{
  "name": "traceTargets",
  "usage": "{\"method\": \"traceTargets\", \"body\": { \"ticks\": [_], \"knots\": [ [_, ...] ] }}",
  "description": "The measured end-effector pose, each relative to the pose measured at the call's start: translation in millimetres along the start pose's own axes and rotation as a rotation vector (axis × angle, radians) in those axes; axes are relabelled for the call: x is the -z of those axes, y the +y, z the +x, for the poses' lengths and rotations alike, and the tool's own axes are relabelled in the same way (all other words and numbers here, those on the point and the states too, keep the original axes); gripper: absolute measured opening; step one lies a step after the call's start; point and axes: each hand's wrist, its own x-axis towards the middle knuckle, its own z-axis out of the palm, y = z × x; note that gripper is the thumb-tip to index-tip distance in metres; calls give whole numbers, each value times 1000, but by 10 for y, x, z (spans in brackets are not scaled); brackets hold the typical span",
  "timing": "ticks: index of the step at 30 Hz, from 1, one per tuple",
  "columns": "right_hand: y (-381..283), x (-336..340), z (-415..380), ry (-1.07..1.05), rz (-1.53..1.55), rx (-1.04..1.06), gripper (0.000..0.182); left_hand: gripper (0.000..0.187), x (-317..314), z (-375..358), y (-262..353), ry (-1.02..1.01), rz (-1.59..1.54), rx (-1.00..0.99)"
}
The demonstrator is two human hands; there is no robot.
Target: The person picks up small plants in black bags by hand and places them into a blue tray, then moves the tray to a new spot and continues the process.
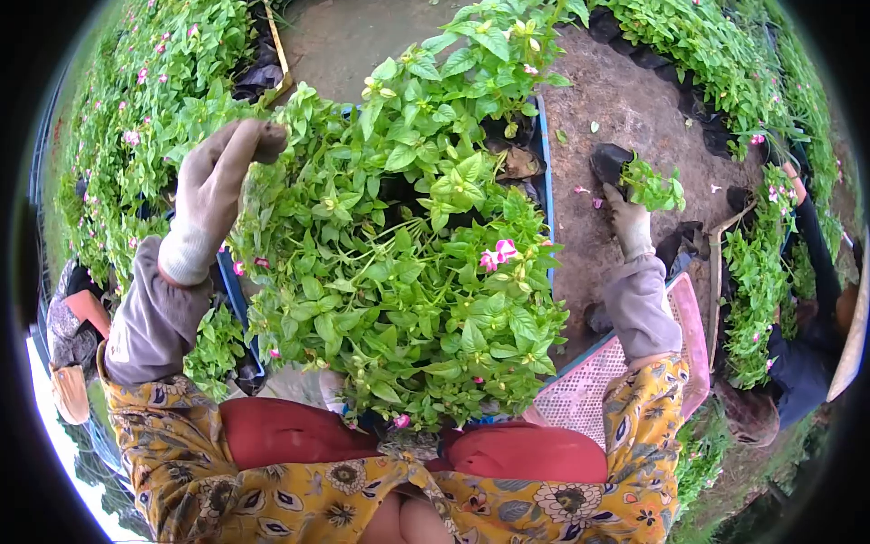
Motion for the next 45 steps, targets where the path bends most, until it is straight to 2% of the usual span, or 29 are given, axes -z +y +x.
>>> {"method": "traceTargets", "body": {
  "ticks": [3, 4, 5, 6, 7, 9, 11, 14, 16, 18, 20, 22, 23, 24, 26, 27, 29, 30, 33, 34, 36, 37, 38, 39, 40, 41, 42, 43, 45],
  "knots": [
    [-93, -8, -70, -1, -39, 61, 26, 28, 275, -573, -145, 135, 14, 67],
    [-126, 11, -123, -4, -32, -77, 23, 26, 377, -766, -261, 156, 63, 78],
    [-127, 47, -147, -47, -15, -114, 21, 27, 429, -964, -380, 227, 14, 155],
    [49, 82, -130, -47, 73, -46, 20, 31, 445, -1149, -536, 283, -61, 250],
    [45, 136, -155, -87, -20, 11, 21, 33, 436, -1344, -778, 347, -178, 301],
    [-140, 142, -270, -90, -15, -54, 19, 36, 325, -1731, -1269, 434, -402, 442],
    [-358, 192, -387, -135, -113, -70, 21, 36, 133, -2103, -1617, 405, -581, 631],
    [-646, 230, -532, -170, -177, -135, 12, 33, -182, -2455, -1993, 278, -712, 720],
    [-688, 291, -604, -210, -263, -176, 15, 31, -373, -2619, -2372, 219, -816, 689],
    [-712, 411, -631, -281, -375, -239, 18, 28, -472, -2539, -2339, 228, -914, 656],
    [-867, 324, -782, -254, -410, -307, 10, 30, -614, -2464, -2397, 274, -581, 395],
    [-932, 293, -873, -264, -510, -331, 11, 31, -486, -2343, -2110, 249, -20, 67],
    [-857, 247, -909, -287, -460, -197, 12, 31, -491, -2337, -2090, 239, 29, 33],
    [-846, 271, -914, -293, -428, -203, 14, 35, -498, -2388, -2058, 229, 79, -60],
    [-982, 146, -1073, -305, -366, -229, 20, 36, -443, -2403, -1864, 176, -22, -54],
    [-928, 208, -1048, -342, -383, -207, 26, 37, -560, -2523, -2037, 182, 139, -84],
    [-783, 293, -992, -393, -433, -171, 28, 42, -855, -2469, -2226, 317, -432, 42],
    [-780, 285, -992, -405, -472, -115, 29, 41, -703, -2558, -2209, 197, 108, -216],
    [-685, 291, -932, -407, -607, -124, 30, 33, -686, -2576, -2367, 157, 22, -56],
    [-606, 321, -905, -392, -616, -148, 30, 29, -630, -2504, -2374, 234, 8, -83],
    [-387, 449, -810, -382, -419, -262, 31, 21, -430, -2195, -2360, 380, -26, -141],
    [-216, 531, -732, -365, -327, -315, 31, 18, -253, -1974, -2322, 275, -98, 40],
    [-309, 429, -840, -347, -243, -330, 26, 17, -169, -1756, -2239, 382, -209, 93],
    [-384, 343, -938, -328, -159, -344, 23, 22, -115, -1514, -2209, 345, -442, 163],
    [-436, 262, -980, -322, -164, -347, 22, 29, -121, -1276, -2230, 353, -456, -26],
    [-477, 203, -1023, -335, -225, -340, 22, 38, -205, -1016, -2387, 419, 146, -477],
    [-491, 148, -1058, -348, -290, -327, 22, 47, -245, -857, -2074, 265, -446, -173],
    [-506, 127, -1081, -366, -373, -310, 22, 66, -260, -730, -1947, 110, -323, -257],
    [-526, 135, -1118, -402, -551, -269, 22, 70, -423, -636, -1751, -63, -92, -221]
  ]
}}
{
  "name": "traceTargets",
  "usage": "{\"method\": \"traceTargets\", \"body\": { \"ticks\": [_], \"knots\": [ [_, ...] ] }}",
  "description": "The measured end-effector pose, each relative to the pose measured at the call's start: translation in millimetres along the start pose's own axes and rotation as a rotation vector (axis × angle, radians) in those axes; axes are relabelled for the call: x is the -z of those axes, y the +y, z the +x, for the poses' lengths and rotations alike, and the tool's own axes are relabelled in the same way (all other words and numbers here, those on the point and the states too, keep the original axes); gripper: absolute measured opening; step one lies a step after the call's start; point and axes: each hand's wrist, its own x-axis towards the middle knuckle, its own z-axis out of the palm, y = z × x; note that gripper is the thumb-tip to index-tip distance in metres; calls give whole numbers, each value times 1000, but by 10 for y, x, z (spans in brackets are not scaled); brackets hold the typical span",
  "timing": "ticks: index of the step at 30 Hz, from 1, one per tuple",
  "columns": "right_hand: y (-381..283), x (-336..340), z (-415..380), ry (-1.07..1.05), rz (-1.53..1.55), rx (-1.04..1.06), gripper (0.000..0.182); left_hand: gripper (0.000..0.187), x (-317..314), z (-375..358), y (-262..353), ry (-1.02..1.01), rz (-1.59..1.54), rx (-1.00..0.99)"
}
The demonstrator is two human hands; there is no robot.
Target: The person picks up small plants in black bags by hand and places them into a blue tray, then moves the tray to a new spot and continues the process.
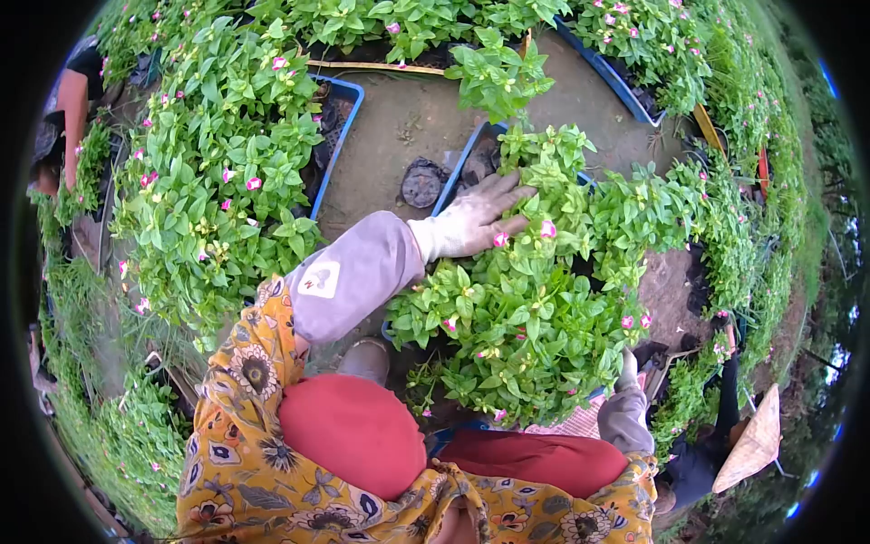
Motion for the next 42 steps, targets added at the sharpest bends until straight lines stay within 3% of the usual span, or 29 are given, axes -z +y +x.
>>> {"method": "traceTargets", "body": {
  "ticks": [3, 5, 7, 9, 11, 13, 14, 15, 16, 18, 20, 22, 24, 26, 29, 30, 31, 34, 35, 37, 40, 42],
  "knots": [
    [39, 36, -32, 1, -278, 40, 22, 69, -98, -3, 26, 12, 104, -9],
    [44, 55, -7, -9, -470, 85, 22, 47, 54, -45, 30, 323, 163, -83],
    [64, 78, 77, -30, -683, 144, 22, 34, 242, 47, -155, 655, -104, -28],
    [52, 119, 193, -56, -838, 199, 22, 29, 417, 229, -236, 677, -156, 197],
    [127, 121, 244, -83, -969, 268, 22, 30, 329, 560, -619, 620, -174, 66],
    [312, 136, 300, -94, -1095, 334, 22, 48, 343, 890, -674, 391, 9, 254],
    [706, 164, 441, -69, -1256, 438, 24, 52, 472, 1037, -508, 223, 72, 380],
    [638, 134, 339, -7, -970, 168, 24, 56, 572, 1150, -325, 53, 138, 504],
    [870, 104, 351, 65, -724, 120, 25, 69, 606, 1212, -156, -21, 189, 519],
    [676, 27, 198, 130, -557, 76, 30, 72, 575, 1343, -10, -155, 301, 587],
    [358, -31, 46, 162, -615, 56, 31, 79, 561, 1378, 64, -232, 361, 607],
    [351, -51, 16, 183, -700, -16, 34, 79, 433, 1358, -95, -171, 362, 560],
    [125, -59, -90, 230, -593, 53, 34, 77, 382, 1269, -23, -106, 371, 544],
    [59, -78, -111, 271, -536, 118, 37, 62, 156, 1141, -275, -63, 339, 392],
    [41, -66, -25, 394, 51, 127, 36, 44, 23, 1069, -238, -138, 475, 292],
    [-3, 54, -66, 525, 102, 84, 34, 44, -3, 1085, -233, -186, 493, 330],
    [-302, 131, -90, 596, 164, 21, 30, 44, -4, 1096, -235, -230, 510, 368],
    [-1407, 382, -335, 696, 273, 271, 39, 44, -45, 1051, -308, -71, 416, 279],
    [-1817, 427, -394, 711, 301, 336, 42, 45, -73, 1027, -349, 26, 343, 150],
    [-2556, 420, -411, 594, 399, 499, 37, 46, -99, 961, -434, 220, 199, -108],
    [-3574, 165, -340, 196, 335, 559, 35, 46, 27, 907, -250, -118, 364, 44],
    [-4068, -260, -162, 85, 282, 594, 45, 46, 84, 914, -172, -269, 463, 97]
  ]
}}
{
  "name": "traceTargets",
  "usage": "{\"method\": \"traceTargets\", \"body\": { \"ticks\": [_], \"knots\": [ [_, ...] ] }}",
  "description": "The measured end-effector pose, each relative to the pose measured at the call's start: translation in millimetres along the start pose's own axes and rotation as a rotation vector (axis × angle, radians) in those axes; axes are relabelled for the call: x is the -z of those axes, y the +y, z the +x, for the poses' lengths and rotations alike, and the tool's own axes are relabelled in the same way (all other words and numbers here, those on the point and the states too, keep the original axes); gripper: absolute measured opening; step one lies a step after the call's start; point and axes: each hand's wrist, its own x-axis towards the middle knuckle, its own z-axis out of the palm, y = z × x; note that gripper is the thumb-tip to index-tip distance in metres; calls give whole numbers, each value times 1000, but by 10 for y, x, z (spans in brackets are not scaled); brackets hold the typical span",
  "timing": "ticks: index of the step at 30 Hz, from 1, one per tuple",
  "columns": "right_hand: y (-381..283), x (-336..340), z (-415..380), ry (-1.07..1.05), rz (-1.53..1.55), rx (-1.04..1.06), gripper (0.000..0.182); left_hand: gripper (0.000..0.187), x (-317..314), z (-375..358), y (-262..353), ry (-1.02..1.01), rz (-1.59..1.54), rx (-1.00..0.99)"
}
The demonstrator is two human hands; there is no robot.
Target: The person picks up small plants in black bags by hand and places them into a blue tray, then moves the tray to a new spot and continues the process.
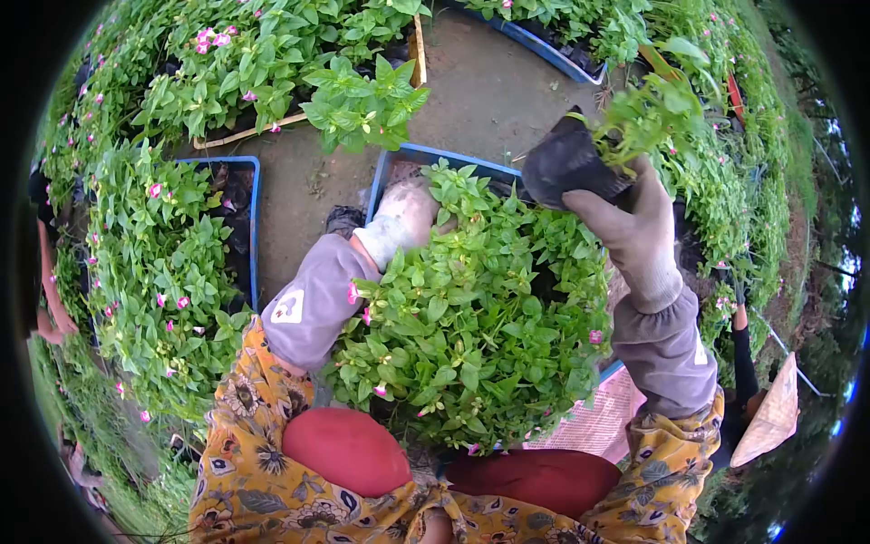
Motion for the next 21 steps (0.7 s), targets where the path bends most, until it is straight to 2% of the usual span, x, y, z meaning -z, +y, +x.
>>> {"method": "traceTargets", "body": {
  "ticks": [2, 4, 5, 7, 8, 9, 15, 16, 18, 21],
  "knots": [
    [156, -406, 370, -166, -181, 16, 45, 38, -97, -18, -7, 266, 85, -67],
    [169, -826, 588, -244, -450, 82, 48, 33, -247, -18, -83, 505, 122, -157],
    [180, -999, 686, -295, -571, 43, 51, 31, -216, -20, -102, 405, 30, -126],
    [404, -1276, 870, -377, -615, 24, 55, 30, -223, -41, -125, 196, -168, -62],
    [578, -1370, 945, -406, -614, 51, 56, 30, -322, -34, -180, 325, -233, -148],
    [690, -1439, 978, -434, -608, 75, 57, 31, -312, -85, -177, 313, -248, -153],
    [727, -1655, 1002, -616, -1190, 135, 49, 39, -208, -157, -196, 321, -335, -156],
    [700, -1731, 984, -612, -1277, 93, 40, 39, -214, -146, -220, 285, -324, -144],
    [604, -1797, 1025, -656, -1340, 79, 37, 38, -166, -151, -217, 233, -297, -119],
    [662, -1814, 1100, -709, -1393, 118, 38, 36, -231, -132, -281, 285, -311, -196]
  ]
}}
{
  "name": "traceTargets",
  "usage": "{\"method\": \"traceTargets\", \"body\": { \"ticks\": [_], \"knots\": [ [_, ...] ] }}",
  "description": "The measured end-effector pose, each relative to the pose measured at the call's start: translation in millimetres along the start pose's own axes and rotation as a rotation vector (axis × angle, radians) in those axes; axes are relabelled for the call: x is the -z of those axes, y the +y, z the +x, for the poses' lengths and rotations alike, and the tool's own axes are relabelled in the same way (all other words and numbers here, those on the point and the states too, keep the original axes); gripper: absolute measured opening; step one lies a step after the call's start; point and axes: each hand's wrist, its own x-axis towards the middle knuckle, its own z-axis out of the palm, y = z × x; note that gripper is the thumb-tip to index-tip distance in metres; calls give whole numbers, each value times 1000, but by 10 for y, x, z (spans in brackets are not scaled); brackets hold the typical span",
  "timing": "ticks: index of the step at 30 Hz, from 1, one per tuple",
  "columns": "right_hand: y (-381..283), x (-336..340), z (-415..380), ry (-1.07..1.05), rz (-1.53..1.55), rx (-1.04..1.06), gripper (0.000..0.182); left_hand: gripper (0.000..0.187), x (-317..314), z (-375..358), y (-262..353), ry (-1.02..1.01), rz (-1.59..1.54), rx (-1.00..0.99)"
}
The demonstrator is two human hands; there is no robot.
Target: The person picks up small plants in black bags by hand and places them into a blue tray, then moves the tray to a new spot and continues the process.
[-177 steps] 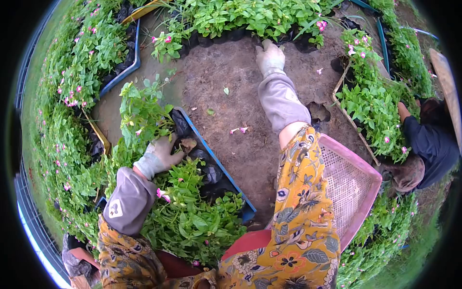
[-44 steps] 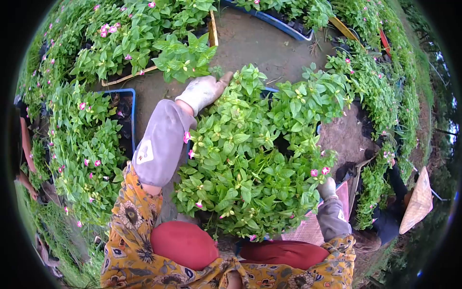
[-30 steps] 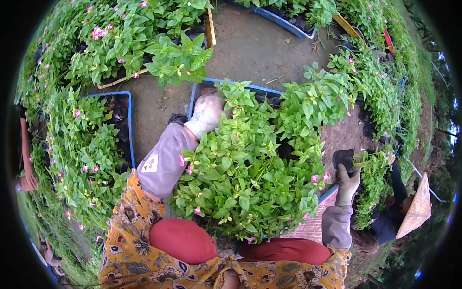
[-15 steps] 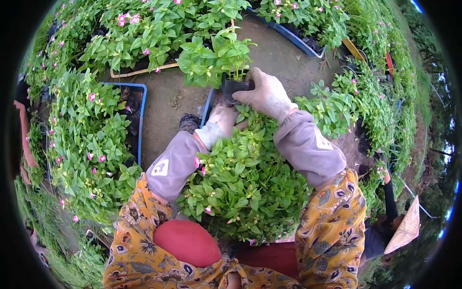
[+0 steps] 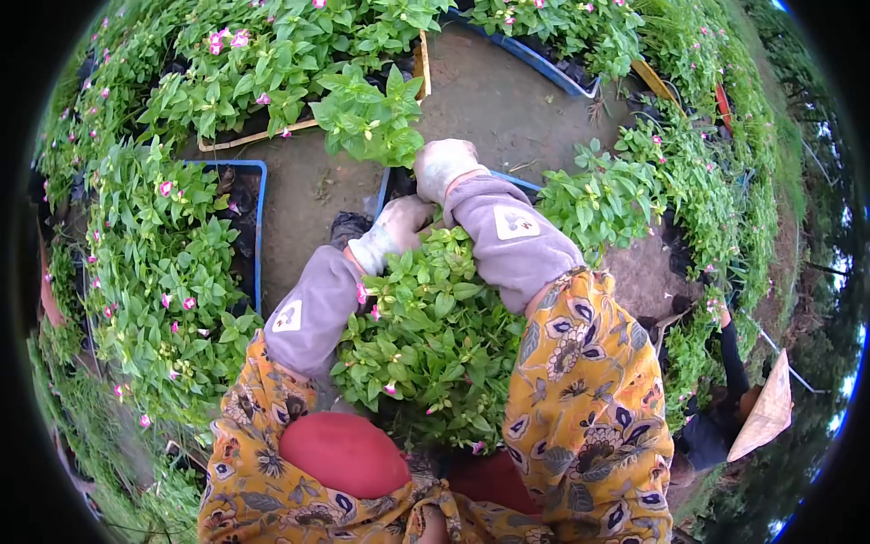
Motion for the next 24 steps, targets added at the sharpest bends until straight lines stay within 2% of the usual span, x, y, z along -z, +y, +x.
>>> {"method": "traceTargets", "body": {
  "ticks": [1, 4, 5, 6, 10, 11, 12, 14, 15, 16, 18, 19, 20, 21, 22, 24],
  "knots": [
    [31, -28, -12, 5, 14, 15, 36, 32, -21, -20, -20, 50, -37, -64],
    [175, -133, 92, 82, 145, 56, 35, 28, 78, -54, 96, 125, -264, -60],
    [187, -168, 144, 85, 175, 48, 36, 25, 100, -46, 90, 89, -171, -81],
    [168, -260, 141, 82, 216, 36, 36, 24, 112, -65, 105, 23, -163, 15],
    [121, -181, 42, 46, 244, -33, 35, 23, 102, -19, 16, -7, -182, -16],
    [171, -180, -22, 45, 283, 20, 34, 24, 124, -33, 14, -36, -161, -8],
    [263, -262, 15, 106, 256, 196, 35, 25, 145, -32, -4, -57, -139, 4],
    [355, -135, -401, 164, 619, 178, 45, 29, 278, -68, 190, 68, -368, 57],
    [379, -118, -635, 161, 637, 257, 46, 31, 287, -134, 264, 127, -491, 95],
    [385, -128, -844, 161, 657, 337, 46, 37, 315, -162, 198, 101, -486, -33],
    [322, -223, -1197, 142, 399, 372, 48, 36, 468, -206, 377, -33, -293, -300],
    [318, -425, -1305, 256, 272, 424, 50, 36, 362, -193, 218, -130, -180, -355],
    [298, -626, -1389, 366, 146, 473, 52, 35, 407, -170, 222, -329, 14, -318],
    [245, -686, -1481, 319, 102, 442, 56, 35, 299, -220, 180, -197, 69, -381],
    [193, -766, -1515, 437, 73, 425, 58, 34, 238, -261, 210, -64, 124, -444],
    [179, -810, -1506, 384, 99, 396, 57, 33, 236, -260, 177, -122, 87, -393]
  ]
}}
